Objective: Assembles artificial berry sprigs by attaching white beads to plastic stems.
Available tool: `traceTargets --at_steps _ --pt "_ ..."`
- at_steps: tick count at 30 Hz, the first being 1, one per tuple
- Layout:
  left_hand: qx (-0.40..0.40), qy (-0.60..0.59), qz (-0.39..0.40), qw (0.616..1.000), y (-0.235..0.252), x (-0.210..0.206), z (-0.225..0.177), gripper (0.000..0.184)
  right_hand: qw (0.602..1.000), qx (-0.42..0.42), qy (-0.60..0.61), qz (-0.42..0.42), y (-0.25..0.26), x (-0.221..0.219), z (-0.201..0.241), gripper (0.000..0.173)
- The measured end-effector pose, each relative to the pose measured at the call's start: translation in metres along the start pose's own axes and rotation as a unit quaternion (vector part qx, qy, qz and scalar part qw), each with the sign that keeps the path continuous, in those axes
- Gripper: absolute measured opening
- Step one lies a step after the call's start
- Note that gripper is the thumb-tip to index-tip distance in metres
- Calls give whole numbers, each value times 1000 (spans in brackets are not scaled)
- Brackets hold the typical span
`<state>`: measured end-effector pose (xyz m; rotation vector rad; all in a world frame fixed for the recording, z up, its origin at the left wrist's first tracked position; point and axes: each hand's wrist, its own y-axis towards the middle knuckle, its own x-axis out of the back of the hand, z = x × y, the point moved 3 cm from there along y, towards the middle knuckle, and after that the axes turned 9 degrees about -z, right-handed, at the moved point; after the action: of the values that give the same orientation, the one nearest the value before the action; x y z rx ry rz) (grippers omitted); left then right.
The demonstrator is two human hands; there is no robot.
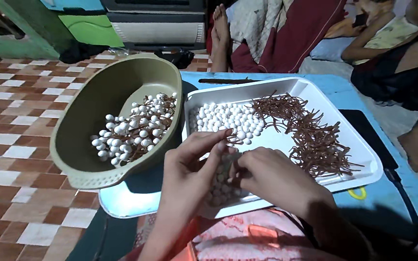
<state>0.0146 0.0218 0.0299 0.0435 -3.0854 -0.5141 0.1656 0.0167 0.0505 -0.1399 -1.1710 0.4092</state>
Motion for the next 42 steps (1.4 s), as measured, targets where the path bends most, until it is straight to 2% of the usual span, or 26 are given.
traceTargets --at_steps 3,6,9,13,16,23,27,31,42 --pt "-11 -2 5 1000 -1 -2 0 21 986 28 90 -137 -8 -5 -20 10" --pt "-32 29 21 999 -2 -3 0 19 933 58 186 -304 -19 -3 -43 10" --pt "-45 53 36 997 -3 -6 2 18 884 68 247 -390 -25 3 -60 16" --pt "-89 135 80 984 -6 -7 5 18 859 109 307 -394 -24 6 -58 24" --pt "-103 154 92 978 -6 -9 6 18 859 112 305 -396 -23 6 -55 20" --pt "-111 156 88 978 -7 -10 6 17 873 153 258 -384 -23 2 -57 21" --pt "-115 165 90 975 -7 -10 6 17 874 154 262 -379 -23 3 -57 23" --pt "-118 164 89 975 -8 -10 6 17 867 156 265 -392 -23 2 -58 17" --pt "-123 162 85 975 -8 -10 5 17 871 140 264 -391 -24 1 -57 16"
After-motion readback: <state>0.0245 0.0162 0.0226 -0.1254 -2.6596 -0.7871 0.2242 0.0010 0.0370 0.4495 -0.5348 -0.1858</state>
